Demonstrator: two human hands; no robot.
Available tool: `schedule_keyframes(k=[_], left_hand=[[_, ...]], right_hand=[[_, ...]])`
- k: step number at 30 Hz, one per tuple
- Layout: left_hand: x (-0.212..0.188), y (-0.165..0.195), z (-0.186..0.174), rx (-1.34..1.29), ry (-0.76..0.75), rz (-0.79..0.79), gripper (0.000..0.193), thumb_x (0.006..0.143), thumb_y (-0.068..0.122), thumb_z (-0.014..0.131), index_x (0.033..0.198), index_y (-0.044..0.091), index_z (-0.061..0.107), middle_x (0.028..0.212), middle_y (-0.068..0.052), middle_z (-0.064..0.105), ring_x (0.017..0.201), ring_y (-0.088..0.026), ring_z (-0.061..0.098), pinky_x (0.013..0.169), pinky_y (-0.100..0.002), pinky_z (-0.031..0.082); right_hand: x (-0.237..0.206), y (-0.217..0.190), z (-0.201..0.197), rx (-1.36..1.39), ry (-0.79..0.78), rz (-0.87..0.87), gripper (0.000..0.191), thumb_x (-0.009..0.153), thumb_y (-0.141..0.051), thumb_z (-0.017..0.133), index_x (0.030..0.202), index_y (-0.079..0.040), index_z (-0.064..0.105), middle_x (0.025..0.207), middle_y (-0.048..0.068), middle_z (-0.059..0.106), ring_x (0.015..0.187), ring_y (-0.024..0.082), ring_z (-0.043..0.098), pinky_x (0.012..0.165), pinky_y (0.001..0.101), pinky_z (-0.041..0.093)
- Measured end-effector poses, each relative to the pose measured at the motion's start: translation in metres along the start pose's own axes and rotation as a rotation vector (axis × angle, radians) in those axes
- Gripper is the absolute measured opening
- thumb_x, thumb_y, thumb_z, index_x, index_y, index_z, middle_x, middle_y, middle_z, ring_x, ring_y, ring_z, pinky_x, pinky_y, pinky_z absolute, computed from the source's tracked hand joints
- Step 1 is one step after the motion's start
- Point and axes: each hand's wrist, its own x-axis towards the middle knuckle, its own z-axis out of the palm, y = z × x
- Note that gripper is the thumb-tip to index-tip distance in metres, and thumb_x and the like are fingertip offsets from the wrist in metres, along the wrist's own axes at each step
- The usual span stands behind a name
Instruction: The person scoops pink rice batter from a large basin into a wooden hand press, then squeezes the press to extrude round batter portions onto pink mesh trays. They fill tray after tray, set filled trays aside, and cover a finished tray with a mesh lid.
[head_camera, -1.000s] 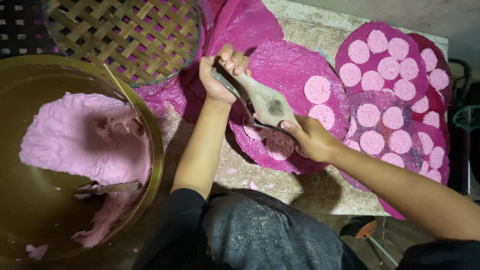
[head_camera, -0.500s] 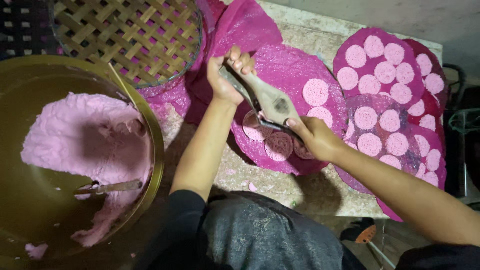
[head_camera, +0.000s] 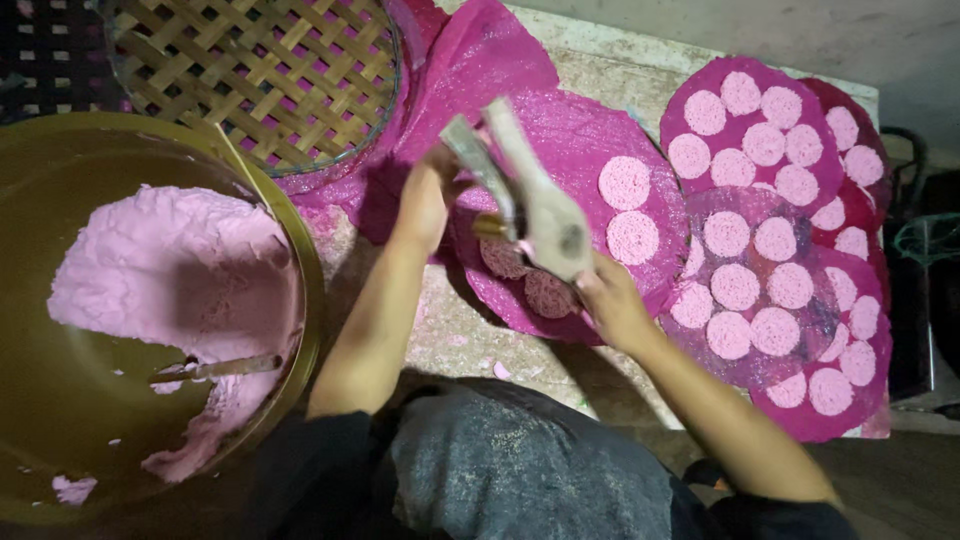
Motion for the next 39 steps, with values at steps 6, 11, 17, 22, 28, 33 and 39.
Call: schedule_keyframes(k=[6,11,17,22,28,33,39], left_hand=[[-0.093,-0.017,0.007,1.264,-0.284,0.298,0.029,0.087,0.003,0.069,0.114,0.015,0.075,0.135,-0.007,0.056,0.129,-0.032,0.049,0.108,-0.044,0.044],[-0.104,-0.015,0.028,1.568,-0.557,0.449,0.062,0.074,-0.009,0.059,0.119,0.030,0.078,0.150,-0.007,0.048,0.138,-0.039,0.037,0.114,-0.051,0.035],[-0.095,-0.016,0.041,1.623,-0.606,0.521,0.037,0.084,0.008,0.061,0.106,0.032,0.081,0.148,-0.005,0.049,0.139,-0.039,0.037,0.115,-0.053,0.032],[-0.093,-0.021,0.034,1.618,-0.604,0.553,0.022,0.085,0.011,0.067,0.099,0.023,0.079,0.142,0.001,0.058,0.138,-0.034,0.044,0.113,-0.047,0.039],[-0.093,-0.025,0.019,1.492,-0.592,0.536,0.014,0.078,0.011,0.077,0.092,0.015,0.075,0.129,0.000,0.064,0.130,-0.030,0.051,0.106,-0.044,0.044],[-0.085,-0.025,0.012,1.174,-0.473,0.394,0.009,0.089,0.012,0.075,0.096,0.016,0.077,0.121,-0.002,0.067,0.120,-0.028,0.054,0.106,-0.042,0.045],[-0.073,-0.027,0.021,1.383,-0.287,0.303,0.007,0.088,0.020,0.076,0.094,0.016,0.077,0.114,-0.001,0.070,0.118,-0.024,0.058,0.100,-0.039,0.046]], right_hand=[[-0.054,-0.006,-0.016,0.105,0.192,-0.221,0.094,0.095,-0.085,0.039,0.122,0.003,0.059,0.081,0.004,0.057,0.066,0.012,0.050,0.056,0.0275,0.037],[-0.084,-0.009,-0.013,0.166,0.364,-0.241,0.091,0.094,-0.084,0.044,0.126,0.001,0.052,0.081,0.006,0.055,0.064,0.015,0.050,0.054,0.0304,0.038],[-0.113,-0.001,-0.012,0.369,0.432,-0.293,0.087,0.094,-0.079,0.051,0.144,-0.009,0.042,0.107,0.004,0.049,0.078,0.016,0.047,0.065,0.0342,0.041],[-0.134,0.008,-0.016,0.407,0.448,-0.294,0.085,0.096,-0.079,0.051,0.146,-0.011,0.039,0.102,0.005,0.048,0.076,0.017,0.048,0.066,0.0341,0.041],[-0.142,0.019,-0.020,0.456,0.452,-0.284,0.082,0.097,-0.076,0.052,0.146,-0.012,0.039,0.096,0.007,0.050,0.076,0.019,0.050,0.067,0.0348,0.041],[-0.143,0.019,-0.020,0.464,0.470,-0.275,0.084,0.097,-0.076,0.049,0.149,-0.012,0.037,0.103,0.006,0.052,0.077,0.018,0.051,0.067,0.0344,0.041],[-0.134,0.010,-0.012,0.463,0.455,-0.290,0.083,0.099,-0.074,0.050,0.151,-0.011,0.038,0.100,0.005,0.049,0.076,0.017,0.049,0.067,0.0348,0.041]])
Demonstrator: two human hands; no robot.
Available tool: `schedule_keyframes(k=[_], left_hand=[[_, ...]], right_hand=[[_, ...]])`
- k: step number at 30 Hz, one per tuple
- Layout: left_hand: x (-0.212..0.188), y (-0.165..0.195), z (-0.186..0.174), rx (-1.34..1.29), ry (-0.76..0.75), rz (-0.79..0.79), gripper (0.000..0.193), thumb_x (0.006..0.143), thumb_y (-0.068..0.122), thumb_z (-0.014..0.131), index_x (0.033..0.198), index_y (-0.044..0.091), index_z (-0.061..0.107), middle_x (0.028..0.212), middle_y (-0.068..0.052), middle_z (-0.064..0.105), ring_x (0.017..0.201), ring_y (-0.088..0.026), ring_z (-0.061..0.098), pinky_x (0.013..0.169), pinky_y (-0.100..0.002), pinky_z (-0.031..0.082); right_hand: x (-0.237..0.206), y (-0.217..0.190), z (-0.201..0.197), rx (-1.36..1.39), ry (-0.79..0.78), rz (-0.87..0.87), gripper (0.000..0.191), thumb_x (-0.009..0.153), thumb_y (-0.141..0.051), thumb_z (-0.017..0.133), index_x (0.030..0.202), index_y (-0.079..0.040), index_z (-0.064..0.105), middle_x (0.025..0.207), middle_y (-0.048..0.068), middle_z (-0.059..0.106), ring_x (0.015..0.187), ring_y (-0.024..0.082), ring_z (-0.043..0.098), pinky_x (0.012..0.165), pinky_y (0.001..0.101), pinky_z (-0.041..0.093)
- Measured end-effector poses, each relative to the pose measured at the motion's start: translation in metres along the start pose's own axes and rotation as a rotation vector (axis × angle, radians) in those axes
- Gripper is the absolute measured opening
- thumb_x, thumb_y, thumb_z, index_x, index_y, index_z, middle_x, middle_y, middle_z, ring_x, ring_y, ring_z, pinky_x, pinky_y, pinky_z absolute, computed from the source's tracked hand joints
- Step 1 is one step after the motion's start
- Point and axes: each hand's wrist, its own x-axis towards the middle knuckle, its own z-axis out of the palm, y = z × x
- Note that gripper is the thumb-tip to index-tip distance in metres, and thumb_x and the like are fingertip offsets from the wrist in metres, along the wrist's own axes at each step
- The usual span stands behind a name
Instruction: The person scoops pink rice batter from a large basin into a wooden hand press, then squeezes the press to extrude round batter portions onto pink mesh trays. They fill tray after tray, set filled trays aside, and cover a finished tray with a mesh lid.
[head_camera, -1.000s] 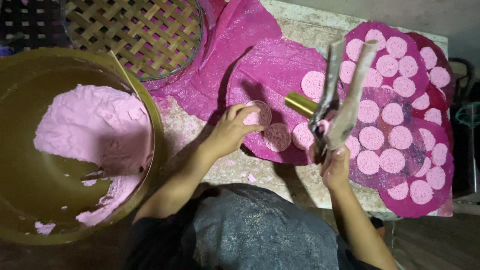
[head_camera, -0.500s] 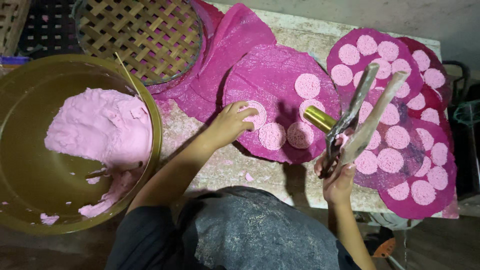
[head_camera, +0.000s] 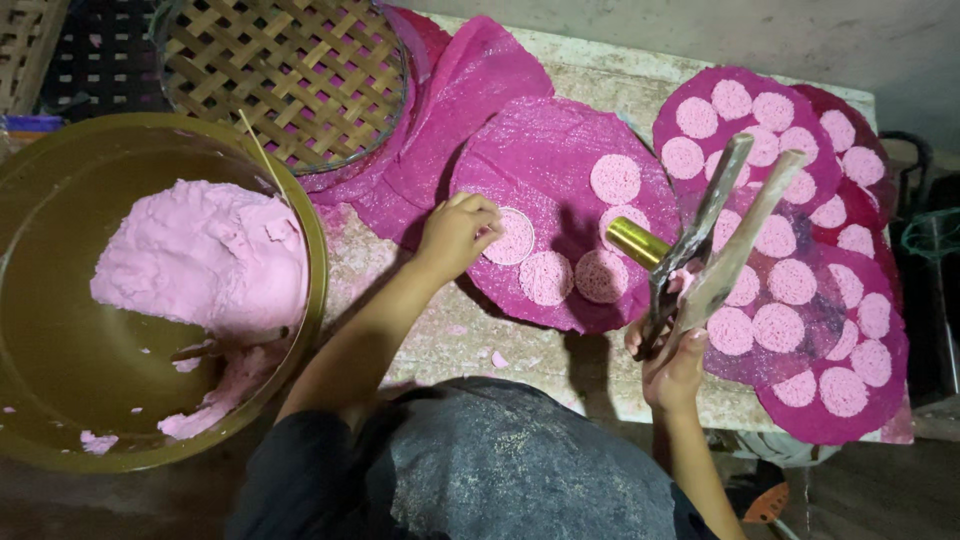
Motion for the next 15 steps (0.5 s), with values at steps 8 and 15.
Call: schedule_keyframes(k=[8,15], left_hand=[[-0.019,0.010,-0.011,0.118,0.069,0.101,0.029,0.081,0.011,0.079,0.108,0.019,0.078,0.129,-0.004,0.060,0.130,-0.028,0.046,0.109,-0.048,0.033],[-0.023,0.012,-0.014,0.048,0.003,0.056,0.023,0.074,0.022,0.085,0.090,0.014,0.069,0.124,-0.004,0.058,0.128,-0.029,0.046,0.107,-0.048,0.033]], right_hand=[[0.000,0.000,0.004,0.021,-0.002,0.004,0.080,0.099,-0.073,0.051,0.147,-0.011,0.037,0.096,0.006,0.050,0.077,0.018,0.050,0.067,0.0347,0.042],[0.008,0.007,0.004,-0.010,0.024,0.008,0.084,0.099,-0.074,0.050,0.151,-0.011,0.036,0.091,0.007,0.049,0.074,0.018,0.049,0.067,0.0350,0.041]])
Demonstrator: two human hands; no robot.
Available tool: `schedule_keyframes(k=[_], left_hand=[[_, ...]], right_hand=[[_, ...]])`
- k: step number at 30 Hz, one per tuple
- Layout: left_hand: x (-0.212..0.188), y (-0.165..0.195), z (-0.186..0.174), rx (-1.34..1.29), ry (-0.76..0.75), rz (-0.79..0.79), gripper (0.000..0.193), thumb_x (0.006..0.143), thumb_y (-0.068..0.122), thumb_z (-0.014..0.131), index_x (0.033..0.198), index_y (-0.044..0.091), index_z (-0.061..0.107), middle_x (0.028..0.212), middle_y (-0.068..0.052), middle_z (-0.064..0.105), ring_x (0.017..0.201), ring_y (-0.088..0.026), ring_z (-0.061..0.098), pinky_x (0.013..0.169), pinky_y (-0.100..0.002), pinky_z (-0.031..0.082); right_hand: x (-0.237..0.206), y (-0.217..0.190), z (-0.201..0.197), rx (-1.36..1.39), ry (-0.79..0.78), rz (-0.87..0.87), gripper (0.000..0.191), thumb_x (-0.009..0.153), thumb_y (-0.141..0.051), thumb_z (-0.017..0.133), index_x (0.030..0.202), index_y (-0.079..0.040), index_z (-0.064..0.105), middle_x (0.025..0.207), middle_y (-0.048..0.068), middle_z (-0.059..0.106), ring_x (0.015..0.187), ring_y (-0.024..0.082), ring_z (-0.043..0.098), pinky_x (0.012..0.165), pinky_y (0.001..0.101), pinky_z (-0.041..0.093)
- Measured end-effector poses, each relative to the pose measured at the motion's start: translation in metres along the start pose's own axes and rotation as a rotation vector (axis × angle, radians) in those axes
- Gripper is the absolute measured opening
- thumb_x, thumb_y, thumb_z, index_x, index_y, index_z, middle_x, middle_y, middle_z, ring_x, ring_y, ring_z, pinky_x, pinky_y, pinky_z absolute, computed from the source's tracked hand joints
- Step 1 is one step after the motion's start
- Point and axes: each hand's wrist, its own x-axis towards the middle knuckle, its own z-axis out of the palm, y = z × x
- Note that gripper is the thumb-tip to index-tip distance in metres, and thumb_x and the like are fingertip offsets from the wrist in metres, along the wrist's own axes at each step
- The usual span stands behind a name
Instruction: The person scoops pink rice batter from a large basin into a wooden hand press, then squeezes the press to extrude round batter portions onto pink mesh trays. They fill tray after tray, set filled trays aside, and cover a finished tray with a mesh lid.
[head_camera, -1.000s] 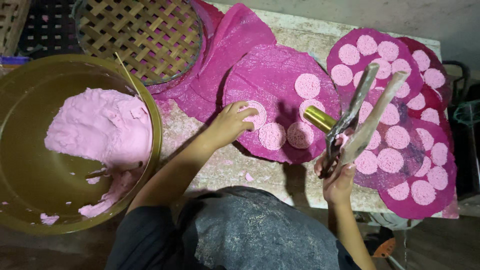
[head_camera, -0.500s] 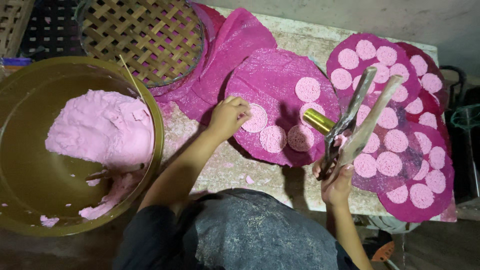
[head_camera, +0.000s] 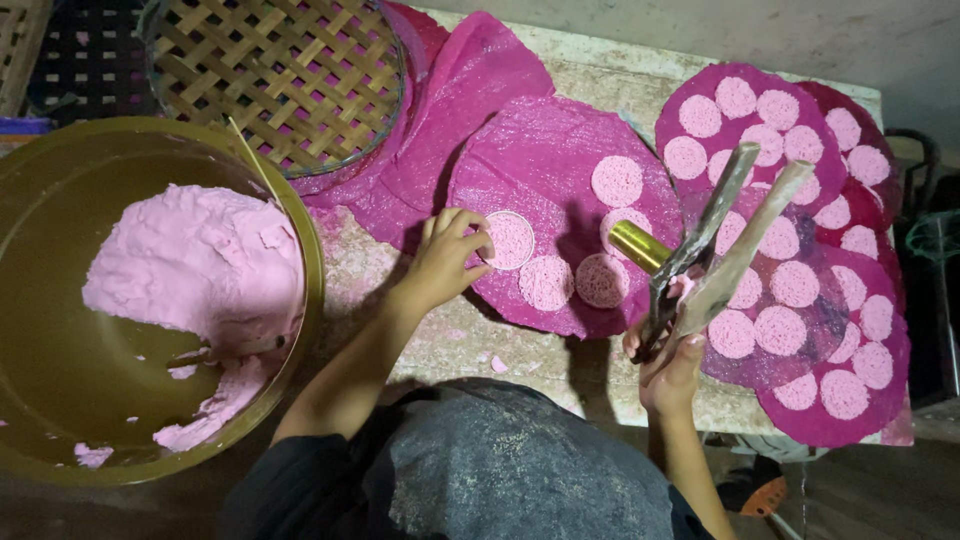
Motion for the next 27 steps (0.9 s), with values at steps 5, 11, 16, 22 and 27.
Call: schedule_keyframes(k=[5,11,16,22,27], left_hand=[[0.007,-0.006,0.015,-0.007,0.026,-0.009,0.015,0.082,0.021,0.082,0.090,0.016,0.070,0.123,-0.002,0.059,0.128,-0.028,0.047,0.105,-0.046,0.034],[0.014,-0.013,0.021,0.015,0.084,-0.045,0.042,0.088,0.026,0.083,0.129,0.025,0.069,0.138,-0.006,0.056,0.134,-0.028,0.045,0.112,-0.048,0.032],[0.019,-0.008,0.024,0.044,-0.111,-0.108,0.120,0.065,0.036,0.093,0.159,0.016,0.020,0.149,-0.018,0.044,0.142,-0.036,0.032,0.115,-0.059,0.016],[0.024,-0.010,0.030,0.106,-0.177,-0.143,0.123,0.067,0.041,0.093,0.159,0.012,0.017,0.147,-0.020,0.043,0.142,-0.035,0.032,0.118,-0.060,0.012],[0.022,-0.008,0.028,0.096,-0.111,-0.106,0.117,0.070,0.043,0.091,0.159,0.011,0.023,0.147,-0.018,0.046,0.142,-0.035,0.035,0.119,-0.059,0.015]], right_hand=[[0.001,0.003,0.001,0.011,-0.015,0.034,0.087,0.098,-0.075,0.049,0.156,-0.011,0.037,0.097,0.006,0.050,0.077,0.017,0.048,0.069,0.0340,0.041],[-0.002,0.006,-0.001,0.015,-0.020,0.039,0.084,0.099,-0.074,0.049,0.151,-0.010,0.038,0.099,0.007,0.050,0.077,0.018,0.049,0.067,0.0350,0.041],[-0.001,0.006,0.000,0.011,-0.001,0.035,0.084,0.098,-0.074,0.049,0.150,-0.010,0.037,0.097,0.008,0.051,0.077,0.018,0.050,0.069,0.0359,0.042],[0.000,0.004,0.000,0.036,0.007,0.050,0.086,0.097,-0.075,0.050,0.150,-0.010,0.036,0.095,0.008,0.050,0.076,0.018,0.050,0.068,0.0361,0.042],[0.001,0.004,0.000,0.035,0.013,0.058,0.087,0.096,-0.076,0.049,0.150,-0.009,0.037,0.097,0.007,0.050,0.077,0.018,0.050,0.068,0.0362,0.042]])
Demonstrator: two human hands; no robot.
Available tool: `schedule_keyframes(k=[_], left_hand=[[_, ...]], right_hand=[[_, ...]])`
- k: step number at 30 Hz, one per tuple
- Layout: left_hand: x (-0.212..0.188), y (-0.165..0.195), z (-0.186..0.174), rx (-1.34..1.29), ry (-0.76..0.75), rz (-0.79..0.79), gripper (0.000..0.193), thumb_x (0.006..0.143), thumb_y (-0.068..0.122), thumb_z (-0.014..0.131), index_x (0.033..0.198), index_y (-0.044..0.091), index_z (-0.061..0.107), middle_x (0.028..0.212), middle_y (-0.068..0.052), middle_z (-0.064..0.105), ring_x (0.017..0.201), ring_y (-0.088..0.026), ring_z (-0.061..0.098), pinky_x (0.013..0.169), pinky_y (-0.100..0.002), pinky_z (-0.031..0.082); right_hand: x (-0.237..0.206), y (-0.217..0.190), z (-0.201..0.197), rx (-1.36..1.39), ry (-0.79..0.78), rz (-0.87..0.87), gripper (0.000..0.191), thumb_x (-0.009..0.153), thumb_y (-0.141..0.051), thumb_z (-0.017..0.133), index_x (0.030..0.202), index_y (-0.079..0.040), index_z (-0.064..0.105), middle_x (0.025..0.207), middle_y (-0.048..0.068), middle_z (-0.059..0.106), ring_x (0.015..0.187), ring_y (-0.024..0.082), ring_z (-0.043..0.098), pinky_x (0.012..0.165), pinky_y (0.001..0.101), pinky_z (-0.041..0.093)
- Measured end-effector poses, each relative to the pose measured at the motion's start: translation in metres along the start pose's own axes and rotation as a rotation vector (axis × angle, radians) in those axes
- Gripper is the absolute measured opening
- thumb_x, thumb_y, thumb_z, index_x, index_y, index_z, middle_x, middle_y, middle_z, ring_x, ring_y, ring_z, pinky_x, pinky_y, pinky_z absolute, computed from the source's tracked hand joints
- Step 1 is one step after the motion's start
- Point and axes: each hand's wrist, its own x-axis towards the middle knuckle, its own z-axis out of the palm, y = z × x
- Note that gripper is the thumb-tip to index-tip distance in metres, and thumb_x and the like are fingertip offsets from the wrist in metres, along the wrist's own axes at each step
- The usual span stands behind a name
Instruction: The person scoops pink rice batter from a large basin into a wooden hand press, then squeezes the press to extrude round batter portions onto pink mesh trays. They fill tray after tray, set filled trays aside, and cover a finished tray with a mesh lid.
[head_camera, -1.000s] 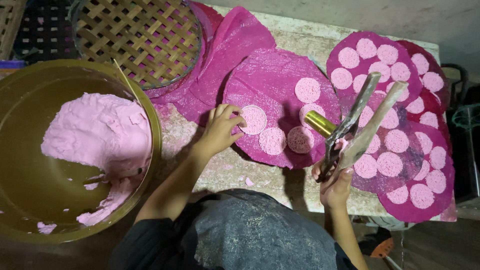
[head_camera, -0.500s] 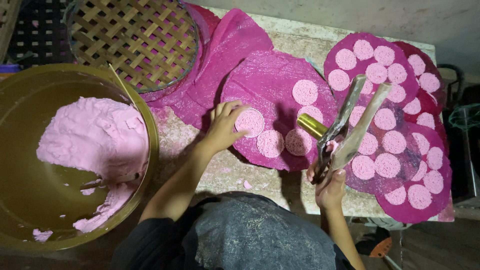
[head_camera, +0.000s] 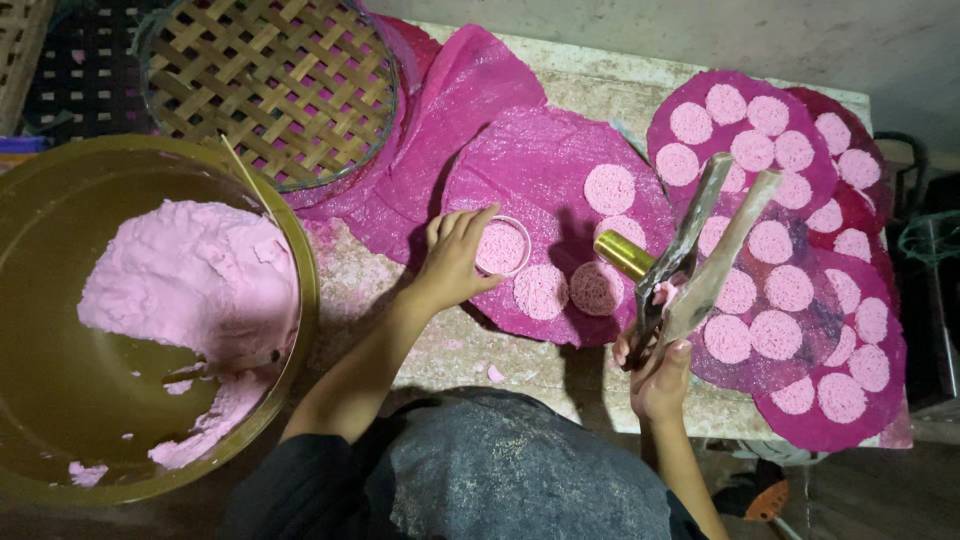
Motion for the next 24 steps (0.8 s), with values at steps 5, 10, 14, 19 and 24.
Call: schedule_keyframes(k=[5,10,14,19,24], left_hand=[[0.004,0.013,-0.022,-0.076,0.032,-0.022,0.112,0.071,0.047,0.091,0.158,0.015,0.027,0.145,-0.017,0.048,0.142,-0.032,0.038,0.121,-0.058,0.016],[0.046,0.010,-0.036,-0.161,0.104,-0.144,0.117,0.069,0.042,0.091,0.159,0.014,0.021,0.152,-0.014,0.047,0.145,-0.034,0.030,0.119,-0.057,0.015],[0.075,-0.014,-0.029,-0.181,0.246,-0.297,0.109,0.085,0.041,0.091,0.158,0.005,0.018,0.156,-0.026,0.034,0.142,-0.043,0.024,0.111,-0.057,0.020],[0.063,-0.032,-0.008,-1.294,0.293,-0.609,0.054,0.100,0.012,0.054,0.153,0.003,0.048,0.145,-0.019,0.062,0.129,-0.030,0.061,0.109,-0.041,0.047],[0.012,-0.006,0.025,-1.109,0.609,-0.562,0.050,0.098,0.008,0.058,0.147,0.006,0.048,0.153,-0.020,0.047,0.138,-0.033,0.045,0.114,-0.046,0.037]], right_hand=[[0.001,-0.003,0.003,-0.029,-0.019,-0.008,0.084,0.098,-0.076,0.048,0.148,-0.010,0.037,0.092,0.007,0.049,0.074,0.018,0.049,0.067,0.0356,0.041],[0.003,-0.006,0.005,-0.059,-0.008,-0.032,0.086,0.097,-0.077,0.046,0.152,-0.011,0.037,0.087,0.007,0.049,0.073,0.017,0.048,0.066,0.0341,0.041],[0.002,-0.004,0.005,-0.038,-0.011,-0.040,0.087,0.097,-0.076,0.048,0.153,-0.011,0.037,0.088,0.007,0.049,0.072,0.017,0.048,0.066,0.0341,0.040],[0.000,-0.001,-0.001,-0.025,0.013,-0.064,0.087,0.097,-0.075,0.050,0.151,-0.009,0.037,0.094,0.006,0.050,0.073,0.017,0.049,0.065,0.0344,0.040],[0.004,0.002,-0.004,-0.039,0.033,-0.029,0.087,0.096,-0.075,0.050,0.152,-0.010,0.037,0.094,0.005,0.050,0.075,0.018,0.050,0.067,0.0358,0.043]])
